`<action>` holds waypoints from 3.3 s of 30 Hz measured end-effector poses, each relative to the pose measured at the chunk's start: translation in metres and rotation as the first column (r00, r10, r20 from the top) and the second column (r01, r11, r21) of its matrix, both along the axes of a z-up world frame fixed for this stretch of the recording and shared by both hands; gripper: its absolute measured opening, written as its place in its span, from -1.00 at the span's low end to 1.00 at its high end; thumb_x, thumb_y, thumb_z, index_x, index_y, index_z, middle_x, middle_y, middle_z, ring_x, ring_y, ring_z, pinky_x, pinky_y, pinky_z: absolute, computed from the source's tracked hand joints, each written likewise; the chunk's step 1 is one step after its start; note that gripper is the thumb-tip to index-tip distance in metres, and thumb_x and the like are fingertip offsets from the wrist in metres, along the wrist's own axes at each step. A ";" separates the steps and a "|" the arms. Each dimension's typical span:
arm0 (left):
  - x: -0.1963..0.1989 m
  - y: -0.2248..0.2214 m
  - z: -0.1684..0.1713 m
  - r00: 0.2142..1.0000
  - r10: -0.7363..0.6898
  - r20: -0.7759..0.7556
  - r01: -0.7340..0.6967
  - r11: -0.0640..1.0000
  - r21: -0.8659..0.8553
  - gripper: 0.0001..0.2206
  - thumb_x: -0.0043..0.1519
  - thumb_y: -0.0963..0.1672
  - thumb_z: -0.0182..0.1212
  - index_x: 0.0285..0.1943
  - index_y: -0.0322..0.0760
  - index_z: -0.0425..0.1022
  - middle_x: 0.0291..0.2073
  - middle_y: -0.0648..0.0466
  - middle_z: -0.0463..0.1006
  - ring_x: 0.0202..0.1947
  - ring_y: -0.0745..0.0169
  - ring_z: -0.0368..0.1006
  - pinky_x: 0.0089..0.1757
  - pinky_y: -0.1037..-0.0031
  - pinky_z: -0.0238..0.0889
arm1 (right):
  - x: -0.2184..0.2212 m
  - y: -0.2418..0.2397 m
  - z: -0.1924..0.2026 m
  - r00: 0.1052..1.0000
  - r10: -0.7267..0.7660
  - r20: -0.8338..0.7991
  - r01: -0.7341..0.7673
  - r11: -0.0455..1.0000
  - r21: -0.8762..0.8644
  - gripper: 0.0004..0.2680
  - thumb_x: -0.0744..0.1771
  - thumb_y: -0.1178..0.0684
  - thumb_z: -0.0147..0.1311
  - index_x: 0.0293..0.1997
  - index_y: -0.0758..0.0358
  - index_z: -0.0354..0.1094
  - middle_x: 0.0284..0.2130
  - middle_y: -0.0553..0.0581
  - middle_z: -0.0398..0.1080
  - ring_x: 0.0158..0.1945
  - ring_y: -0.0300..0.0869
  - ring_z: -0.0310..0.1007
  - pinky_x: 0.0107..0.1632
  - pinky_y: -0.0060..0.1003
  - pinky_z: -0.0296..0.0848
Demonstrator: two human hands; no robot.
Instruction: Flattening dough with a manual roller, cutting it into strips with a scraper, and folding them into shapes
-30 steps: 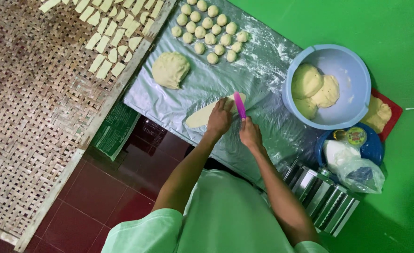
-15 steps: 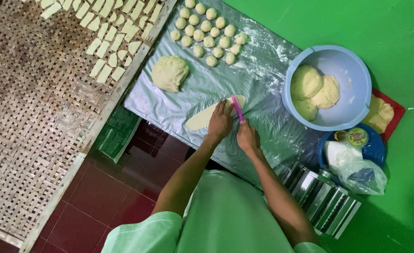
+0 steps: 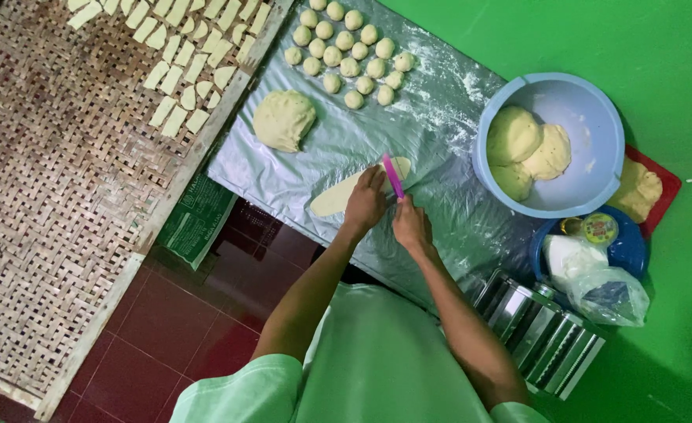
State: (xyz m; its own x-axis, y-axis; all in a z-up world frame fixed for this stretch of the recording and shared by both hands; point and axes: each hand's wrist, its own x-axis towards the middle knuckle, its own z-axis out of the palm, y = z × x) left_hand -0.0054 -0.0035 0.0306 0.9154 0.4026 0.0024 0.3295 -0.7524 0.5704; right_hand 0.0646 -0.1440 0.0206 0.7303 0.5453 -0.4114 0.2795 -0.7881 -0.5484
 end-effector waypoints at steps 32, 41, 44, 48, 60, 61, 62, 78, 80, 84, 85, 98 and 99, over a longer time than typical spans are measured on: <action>0.000 0.041 -0.044 0.871 0.490 0.027 -0.354 0.667 -0.656 -0.66 0.22 -0.20 0.02 0.08 -0.07 0.65 0.01 0.01 0.65 0.16 -0.03 0.50 0.16 0.19 0.31 | -0.004 0.016 -0.016 0.997 0.038 -0.062 -0.046 0.988 -0.146 -0.74 0.46 0.04 -0.31 0.18 0.45 0.16 -0.46 0.39 0.47 -0.43 0.23 0.57 -0.49 0.10 0.49; -0.026 0.015 -0.006 0.994 0.081 -0.069 -0.083 0.996 -0.028 -0.54 0.28 -0.10 0.10 0.42 -0.10 0.37 0.36 -0.16 0.33 0.42 -0.21 0.17 0.30 0.02 0.08 | -0.017 0.012 0.005 0.999 0.040 -0.035 -0.044 0.992 -0.122 -0.81 0.43 0.14 -0.20 0.13 0.43 0.13 -0.45 0.43 0.47 -0.40 0.27 0.58 -0.45 0.11 0.52; -0.034 0.002 -0.007 0.975 0.055 -0.213 -0.035 0.994 0.100 -0.42 0.33 -0.03 0.08 0.58 0.02 0.11 0.52 -0.21 0.04 0.54 -0.28 -0.12 0.36 -0.12 -0.20 | -0.018 0.011 0.012 0.999 0.037 -0.039 -0.041 0.992 -0.117 -0.79 0.40 0.15 -0.11 0.13 0.43 0.11 -0.42 0.44 0.48 -0.35 0.33 0.58 -0.40 0.19 0.52; -0.039 0.000 -0.003 0.935 0.092 -0.343 -0.052 0.991 0.125 -0.40 0.41 0.01 -0.02 0.65 0.15 -0.10 0.60 -0.16 -0.17 0.58 -0.30 -0.30 0.37 -0.28 -0.38 | -0.026 0.001 0.013 0.998 0.064 0.029 -0.056 0.971 -0.231 -0.83 0.41 0.07 -0.11 0.08 0.28 0.12 -0.33 0.38 0.52 -0.22 0.25 0.63 -0.23 0.17 0.61; -0.043 0.005 -0.012 0.935 0.092 -0.342 -0.072 0.995 0.070 -0.39 0.40 0.02 0.00 0.64 0.27 -0.12 0.62 -0.04 -0.23 0.59 -0.20 -0.35 0.35 -0.32 -0.35 | -0.024 0.002 0.014 0.999 -0.006 -0.053 -0.004 0.982 -0.191 -0.86 0.42 0.05 -0.16 0.04 0.22 0.16 -0.30 0.42 0.52 -0.13 0.34 0.60 -0.13 0.27 0.57; -0.041 0.005 -0.014 0.936 0.092 -0.339 -0.072 0.995 0.070 -0.39 0.40 0.02 0.00 0.64 0.27 -0.12 0.62 -0.04 -0.23 0.59 -0.20 -0.35 0.35 -0.32 -0.35 | -0.024 -0.005 0.016 0.999 -0.006 -0.049 -0.003 0.982 -0.191 -0.86 0.42 0.05 -0.16 0.04 0.22 0.16 -0.30 0.42 0.52 -0.13 0.34 0.60 -0.13 0.27 0.57; -0.043 0.005 -0.016 0.935 0.092 -0.342 -0.072 0.995 0.071 -0.40 0.40 0.02 0.00 0.64 0.27 -0.11 0.62 -0.02 -0.25 0.60 -0.18 -0.36 0.35 -0.32 -0.34 | -0.026 -0.013 0.018 0.997 -0.008 -0.074 -0.007 0.981 -0.194 -0.86 0.41 0.06 -0.17 0.05 0.21 0.16 -0.28 0.43 0.53 -0.11 0.35 0.59 -0.10 0.28 0.56; -0.042 0.010 -0.026 0.945 0.127 -0.303 -0.149 0.988 -0.049 -0.33 0.31 0.04 0.07 0.64 0.30 -0.10 0.59 0.00 -0.09 0.59 -0.14 -0.26 0.35 -0.30 -0.34 | -0.053 -0.042 0.058 0.953 -0.238 -0.189 0.214 0.967 -0.138 -0.73 0.46 -0.12 -0.35 0.09 0.21 0.21 -0.26 0.45 0.54 -0.14 0.33 0.59 -0.21 0.25 0.51; -0.044 0.011 -0.030 0.950 0.123 -0.286 -0.138 0.990 -0.033 -0.35 0.30 0.03 0.08 0.62 0.24 -0.03 0.59 -0.02 -0.07 0.59 -0.14 -0.25 0.36 -0.26 -0.32 | -0.050 -0.036 0.034 0.975 -0.179 -0.134 0.160 0.977 -0.141 -0.75 0.46 -0.13 -0.35 0.04 0.15 0.20 -0.32 0.40 0.52 -0.20 0.29 0.60 -0.24 0.22 0.52; -0.046 0.005 -0.028 0.961 0.094 -0.262 -0.087 0.996 0.037 -0.40 0.30 -0.02 0.11 0.58 0.12 0.11 0.59 -0.06 -0.06 0.59 -0.15 -0.24 0.38 -0.17 -0.29 | -0.055 -0.011 0.028 0.994 -0.106 -0.029 0.104 0.994 -0.038 -0.82 0.46 -0.01 -0.29 -0.03 0.20 0.24 -0.43 0.45 0.49 -0.30 0.31 0.59 -0.33 0.16 0.48; -0.045 0.005 -0.028 0.960 0.096 -0.263 -0.089 0.995 0.035 -0.40 0.30 -0.02 0.11 0.58 0.12 0.11 0.59 -0.06 -0.06 0.59 -0.15 -0.24 0.38 -0.17 -0.29 | -0.055 -0.004 0.030 0.994 -0.103 -0.030 0.102 0.994 -0.039 -0.82 0.46 -0.01 -0.29 -0.03 0.20 0.24 -0.43 0.45 0.49 -0.30 0.31 0.59 -0.33 0.16 0.48; -0.043 0.005 -0.041 0.992 -0.056 -0.116 0.066 0.994 0.088 -0.30 0.21 -0.05 0.17 0.56 -0.32 0.09 0.57 -0.17 -0.05 0.57 -0.22 -0.20 0.42 0.09 -0.22 | -0.054 0.013 -0.008 0.995 -0.079 -0.065 0.076 0.996 -0.053 -0.78 0.46 -0.06 -0.35 0.09 0.18 0.21 -0.40 0.44 0.49 -0.28 0.34 0.57 -0.31 0.22 0.49; -0.043 0.003 -0.046 0.991 -0.072 -0.114 0.083 0.991 0.104 -0.29 0.20 -0.04 0.18 0.56 -0.36 0.10 0.57 -0.17 -0.05 0.57 -0.20 -0.20 0.43 0.11 -0.24 | -0.054 0.011 -0.017 0.998 -0.041 -0.043 0.037 0.994 -0.104 -0.78 0.46 -0.08 -0.37 0.09 0.09 0.19 -0.43 0.34 0.50 -0.31 0.27 0.59 -0.32 0.20 0.52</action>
